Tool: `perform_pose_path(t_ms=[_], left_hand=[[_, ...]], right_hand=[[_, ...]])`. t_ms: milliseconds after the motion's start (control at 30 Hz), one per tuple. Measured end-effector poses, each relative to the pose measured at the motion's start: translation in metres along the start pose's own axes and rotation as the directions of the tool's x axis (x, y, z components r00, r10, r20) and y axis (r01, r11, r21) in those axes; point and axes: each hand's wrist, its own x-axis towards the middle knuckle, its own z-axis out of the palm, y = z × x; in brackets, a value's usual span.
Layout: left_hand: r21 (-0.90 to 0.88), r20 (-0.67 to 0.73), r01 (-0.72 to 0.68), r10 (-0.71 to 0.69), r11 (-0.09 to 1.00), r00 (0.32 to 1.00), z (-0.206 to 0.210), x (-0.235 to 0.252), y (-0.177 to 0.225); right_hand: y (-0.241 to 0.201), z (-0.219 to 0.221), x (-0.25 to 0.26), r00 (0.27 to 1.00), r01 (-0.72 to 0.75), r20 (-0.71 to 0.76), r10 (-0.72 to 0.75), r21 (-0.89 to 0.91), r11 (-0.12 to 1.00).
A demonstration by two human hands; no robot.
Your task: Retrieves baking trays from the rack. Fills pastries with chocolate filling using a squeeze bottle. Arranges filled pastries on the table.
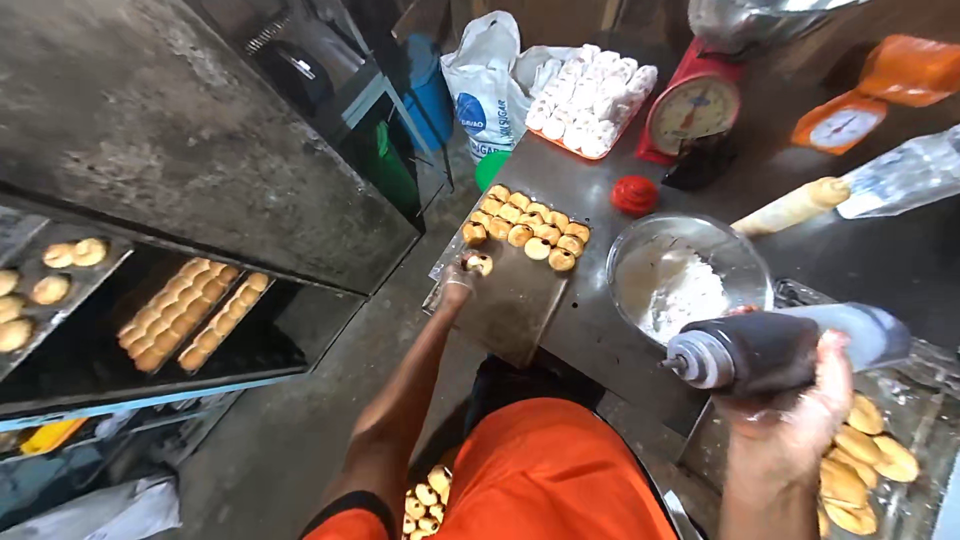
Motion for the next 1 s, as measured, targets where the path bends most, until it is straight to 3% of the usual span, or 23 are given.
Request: perform_pose_path(t_ms=[200, 367, 467, 567, 667, 767, 833, 900, 1000], left_hand=[[0.130, -0.061, 0.091, -0.084, 0.987, 0.995, -0.019, 0.087, -0.045], [0.088, -0.007, 0.086, -0.085, 0.992, 0.996, -0.011, 0.119, -0.061], [0.196, -0.012, 0.059, -0.058, 0.979, 0.998, -0.012, 0.117, -0.064], [0.298, -0.031, 0.034, -0.026, 0.954, 0.999, -0.006, 0.102, -0.048], [0.371, -0.139, -0.024, 0.081, 0.928, 0.987, 0.007, 0.068, 0.002], [0.414, -0.065, -0.238, 0.289, 0.879, 0.955, 0.046, 0.012, 0.067], [0.383, 0.143, -0.450, 0.430, 0.807, 0.892, 0.097, -0.033, 0.104], [0.307, 0.453, -0.586, 0.427, 0.750, 0.783, 0.163, -0.080, 0.134], [0.182, 0.782, -0.775, 0.389, 0.605, 0.487, 0.269, -0.144, 0.164]], right_hand=[[0.002, -0.024, -0.001, 0.994, 0.085, -0.058, -0.089, -0.056, 0.995], [-0.014, -0.053, -0.006, 0.984, 0.175, -0.008, -0.175, -0.014, 0.984], [-0.032, -0.075, -0.011, 0.976, 0.216, 0.034, -0.215, -0.018, 0.976], [-0.057, -0.084, -0.025, 0.969, 0.247, -0.038, -0.245, 0.056, 0.967], [-0.084, -0.098, -0.044, 0.938, 0.312, -0.204, -0.280, 0.144, 0.939], [-0.113, -0.131, -0.065, 0.907, 0.380, -0.267, -0.327, 0.179, 0.907], [-0.131, -0.155, -0.078, 0.890, 0.420, -0.293, -0.351, 0.222, 0.880], [-0.145, -0.178, -0.086, 0.861, 0.469, -0.337, -0.381, 0.236, 0.851], [-0.160, -0.219, -0.091, 0.842, 0.508, -0.344, -0.416, 0.246, 0.825]])
